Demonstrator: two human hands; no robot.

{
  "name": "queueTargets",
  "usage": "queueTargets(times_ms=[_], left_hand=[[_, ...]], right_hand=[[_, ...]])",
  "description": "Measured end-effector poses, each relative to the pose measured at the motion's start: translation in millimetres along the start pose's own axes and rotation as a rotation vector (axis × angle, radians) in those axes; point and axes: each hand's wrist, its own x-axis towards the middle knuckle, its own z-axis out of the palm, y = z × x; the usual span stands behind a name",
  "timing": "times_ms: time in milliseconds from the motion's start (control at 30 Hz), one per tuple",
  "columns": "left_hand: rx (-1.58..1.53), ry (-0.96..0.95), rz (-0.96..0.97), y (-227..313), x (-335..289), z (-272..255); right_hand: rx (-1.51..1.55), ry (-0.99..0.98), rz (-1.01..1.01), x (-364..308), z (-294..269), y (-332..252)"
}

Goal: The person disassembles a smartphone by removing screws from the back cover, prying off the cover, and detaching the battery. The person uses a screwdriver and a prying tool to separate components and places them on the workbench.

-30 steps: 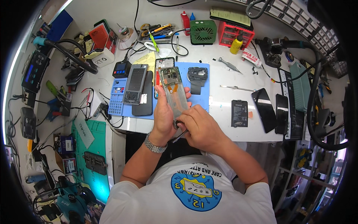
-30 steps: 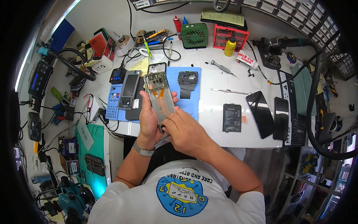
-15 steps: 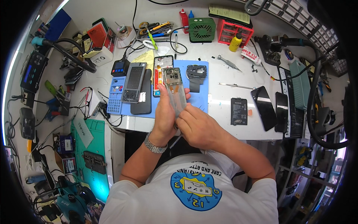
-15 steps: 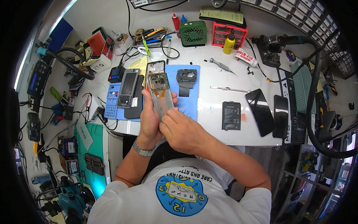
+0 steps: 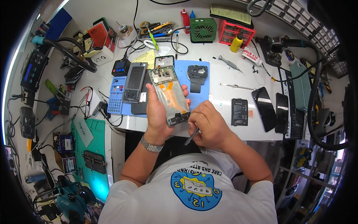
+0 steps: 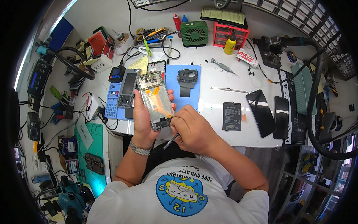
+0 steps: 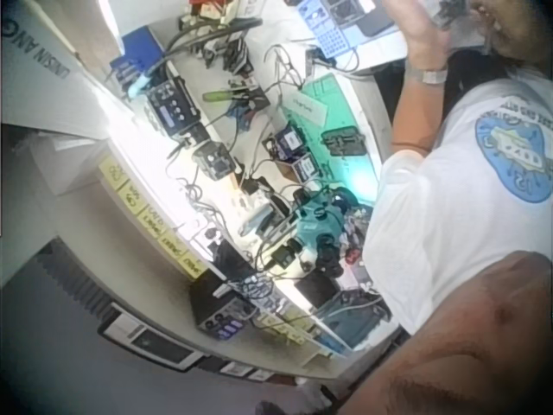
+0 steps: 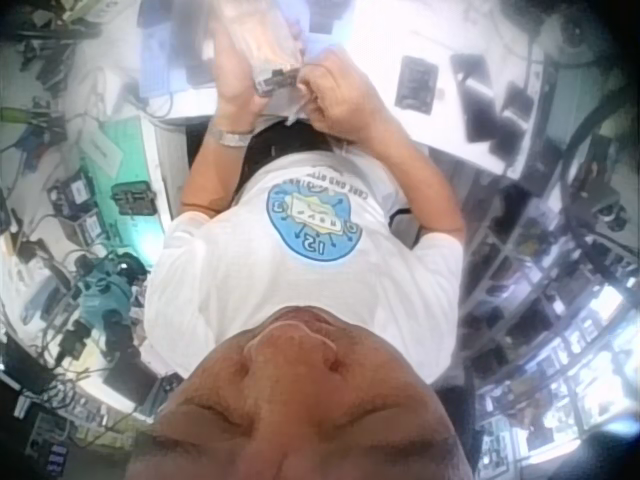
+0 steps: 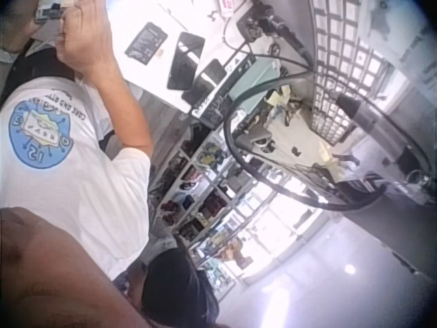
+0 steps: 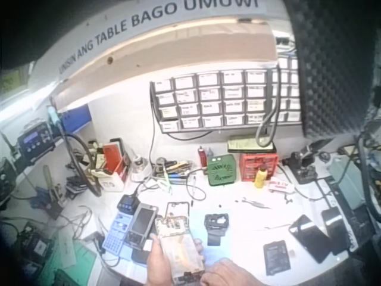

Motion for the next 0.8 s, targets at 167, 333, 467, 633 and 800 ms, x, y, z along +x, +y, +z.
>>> queueTargets(times_ms=[167, 333, 467, 633, 800], left_hand=[[-0.007, -0.033, -0.035, -1.4, -1.0, 4.3], [0.09, -0.08, -0.034, -3.8, -4.2, -1.0], [0.066, -0.046, 0.008, 3.2, -6.8, 1.0], [0.04, -0.016, 0.008, 4.1, -2.8, -5.2], [0.023, -0.055, 0.017, -0.8, 3.1, -8.1]], right_hand=[[-0.001, 0.039, 0.034, -6.8, -2.2, 4.7], [-0.016, 0.076, 0.038, -9.1, -4.7, 3.7], [-0.097, 0.183, 0.061, -10.7, -20.5, 14.9], [-0.087, 0.164, 0.105, -6.5, -33.4, 16.1], [-0.091, 0.05, 0.286, -2.6, -24.0, -0.3]])
